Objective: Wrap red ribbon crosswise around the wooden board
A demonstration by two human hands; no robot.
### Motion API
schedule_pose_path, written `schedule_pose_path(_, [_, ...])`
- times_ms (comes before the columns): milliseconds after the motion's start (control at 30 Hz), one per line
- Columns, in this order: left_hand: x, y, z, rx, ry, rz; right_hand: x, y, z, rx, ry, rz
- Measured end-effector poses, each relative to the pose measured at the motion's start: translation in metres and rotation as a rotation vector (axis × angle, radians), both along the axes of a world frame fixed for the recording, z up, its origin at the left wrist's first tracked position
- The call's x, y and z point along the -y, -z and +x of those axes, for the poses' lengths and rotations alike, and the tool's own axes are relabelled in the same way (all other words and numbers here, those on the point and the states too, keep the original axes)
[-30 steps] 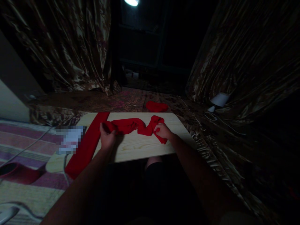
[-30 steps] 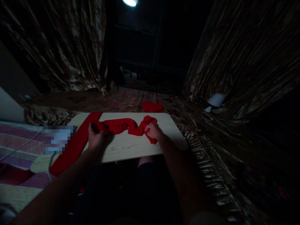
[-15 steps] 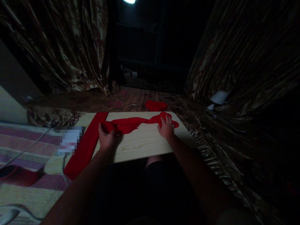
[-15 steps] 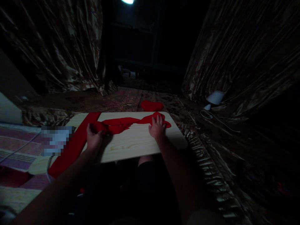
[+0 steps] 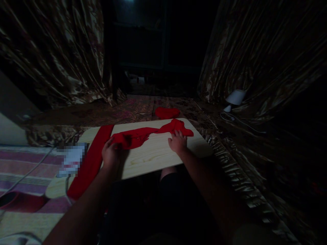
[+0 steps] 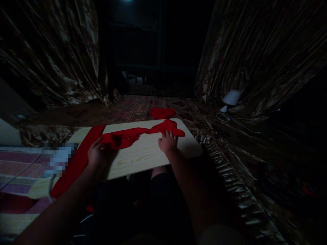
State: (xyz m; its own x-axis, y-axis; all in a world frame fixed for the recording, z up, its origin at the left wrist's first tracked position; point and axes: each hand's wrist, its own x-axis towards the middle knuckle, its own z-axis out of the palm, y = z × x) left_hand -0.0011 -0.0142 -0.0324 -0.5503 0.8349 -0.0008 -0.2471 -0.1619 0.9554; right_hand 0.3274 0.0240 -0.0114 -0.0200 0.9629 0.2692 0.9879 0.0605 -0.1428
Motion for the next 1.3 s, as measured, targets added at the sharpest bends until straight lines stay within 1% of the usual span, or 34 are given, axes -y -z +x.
schedule_pose_path(67, [0.006,-0.009,0.006,0.131,0.108,0.012,0.002,-0.008,-0.009,-0.040,-0.050,0.047])
schedule_pose_path(100, [0.010,-0.014,0.011,0.180,0.168,0.027,0.002,-0.011,-0.015,-0.094,-0.103,0.063])
schedule_pose_path(167, [0.016,-0.024,0.024,0.243,0.282,0.067,0.001,-0.016,-0.031,-0.275,-0.249,0.066])
schedule_pose_path(267, [0.023,-0.035,0.046,0.373,0.386,0.117,0.001,-0.020,-0.059,-0.633,-0.506,-0.021])
schedule_pose_path(333, [0.026,-0.038,0.057,0.446,0.426,0.108,0.004,-0.021,-0.073,-0.811,-0.653,-0.109])
schedule_pose_path(367, [0.027,-0.040,0.060,0.467,0.443,0.092,0.006,-0.021,-0.079,-0.853,-0.714,-0.149])
schedule_pose_path(433, [0.030,-0.041,0.064,0.493,0.496,0.068,0.012,-0.024,-0.086,-0.824,-0.797,-0.199])
schedule_pose_path(500, [0.033,-0.043,0.066,0.521,0.544,0.075,0.018,-0.026,-0.090,-0.688,-0.794,-0.203])
schedule_pose_path(567, [0.034,-0.044,0.069,0.545,0.551,0.103,0.023,-0.027,-0.090,-0.540,-0.703,-0.173])
schedule_pose_path(633, [0.034,-0.043,0.073,0.528,0.510,0.094,0.026,-0.028,-0.089,-0.439,-0.602,-0.138])
schedule_pose_path(667, [0.034,-0.042,0.075,0.493,0.477,0.059,0.027,-0.029,-0.088,-0.404,-0.571,-0.123])
schedule_pose_path(733, [0.033,-0.037,0.077,0.330,0.353,-0.061,0.029,-0.034,-0.083,-0.338,-0.556,-0.094])
schedule_pose_path(767, [0.032,-0.034,0.076,0.182,0.256,-0.129,0.030,-0.037,-0.081,-0.296,-0.561,-0.083])
schedule_pose_path(833, [0.030,-0.029,0.070,-0.212,0.038,-0.226,0.032,-0.044,-0.074,-0.189,-0.580,-0.070])
schedule_pose_path(867, [0.029,-0.028,0.065,-0.422,-0.052,-0.255,0.033,-0.047,-0.071,-0.128,-0.591,-0.070])
schedule_pose_path(900, [0.027,-0.028,0.059,-0.621,-0.112,-0.270,0.035,-0.050,-0.067,-0.066,-0.601,-0.076])
schedule_pose_path(933, [0.024,-0.029,0.052,-0.786,-0.131,-0.287,0.036,-0.053,-0.064,-0.009,-0.611,-0.085])
schedule_pose_path(1000, [0.014,-0.034,0.039,-1.112,-0.084,-0.291,0.039,-0.056,-0.058,0.083,-0.627,-0.112])
schedule_pose_path(1033, [0.008,-0.037,0.034,-1.279,-0.025,-0.268,0.040,-0.057,-0.056,0.119,-0.632,-0.130])
schedule_pose_path(1067, [0.001,-0.041,0.030,-1.436,0.056,-0.246,0.042,-0.057,-0.055,0.151,-0.636,-0.151])
schedule_pose_path(1133, [-0.014,-0.046,0.027,-1.685,0.237,-0.217,0.045,-0.056,-0.053,0.208,-0.642,-0.192])
schedule_pose_path(1200, [-0.029,-0.049,0.028,-1.850,0.376,-0.219,0.047,-0.053,-0.053,0.252,-0.643,-0.221])
schedule_pose_path(1233, [-0.035,-0.050,0.030,-1.910,0.412,-0.226,0.048,-0.051,-0.053,0.267,-0.640,-0.227])
schedule_pose_path(1300, [-0.044,-0.050,0.035,-1.996,0.437,-0.246,0.048,-0.048,-0.053,0.282,-0.627,-0.225])
